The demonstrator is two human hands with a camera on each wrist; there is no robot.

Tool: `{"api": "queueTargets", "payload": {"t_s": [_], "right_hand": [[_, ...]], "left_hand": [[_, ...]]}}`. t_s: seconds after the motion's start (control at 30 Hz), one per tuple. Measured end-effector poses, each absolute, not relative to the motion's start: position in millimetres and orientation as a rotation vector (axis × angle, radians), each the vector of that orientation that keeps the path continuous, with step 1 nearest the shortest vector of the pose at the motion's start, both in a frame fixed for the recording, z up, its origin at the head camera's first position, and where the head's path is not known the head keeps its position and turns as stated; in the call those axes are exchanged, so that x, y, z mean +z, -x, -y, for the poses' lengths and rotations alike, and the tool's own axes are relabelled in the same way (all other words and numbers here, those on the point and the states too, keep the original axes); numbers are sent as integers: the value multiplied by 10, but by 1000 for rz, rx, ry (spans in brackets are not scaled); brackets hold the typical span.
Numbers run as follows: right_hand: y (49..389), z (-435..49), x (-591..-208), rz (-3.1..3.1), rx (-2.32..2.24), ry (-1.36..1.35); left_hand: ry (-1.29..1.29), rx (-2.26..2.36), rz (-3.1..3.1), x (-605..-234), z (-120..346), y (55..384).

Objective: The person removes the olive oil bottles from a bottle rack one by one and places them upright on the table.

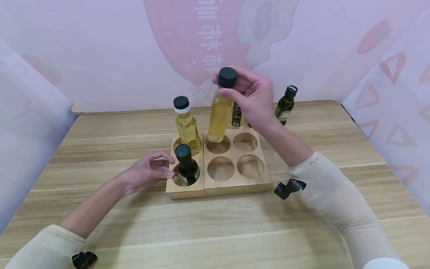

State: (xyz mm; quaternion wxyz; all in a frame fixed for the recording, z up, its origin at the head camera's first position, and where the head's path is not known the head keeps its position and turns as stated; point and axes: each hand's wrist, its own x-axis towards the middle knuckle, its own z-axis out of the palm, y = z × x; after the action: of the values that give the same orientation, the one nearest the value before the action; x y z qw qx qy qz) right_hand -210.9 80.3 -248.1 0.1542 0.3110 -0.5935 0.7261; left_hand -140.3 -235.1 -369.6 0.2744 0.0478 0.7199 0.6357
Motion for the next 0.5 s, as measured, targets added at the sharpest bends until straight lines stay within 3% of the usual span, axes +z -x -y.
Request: {"api": "queueTargets", "payload": {"t_s": [0.5], "right_hand": [[2215, -767, -2537, 1650, 2079, -832]], "left_hand": [[-141, 1721, -1918, -3695, 2344, 1401]]}}
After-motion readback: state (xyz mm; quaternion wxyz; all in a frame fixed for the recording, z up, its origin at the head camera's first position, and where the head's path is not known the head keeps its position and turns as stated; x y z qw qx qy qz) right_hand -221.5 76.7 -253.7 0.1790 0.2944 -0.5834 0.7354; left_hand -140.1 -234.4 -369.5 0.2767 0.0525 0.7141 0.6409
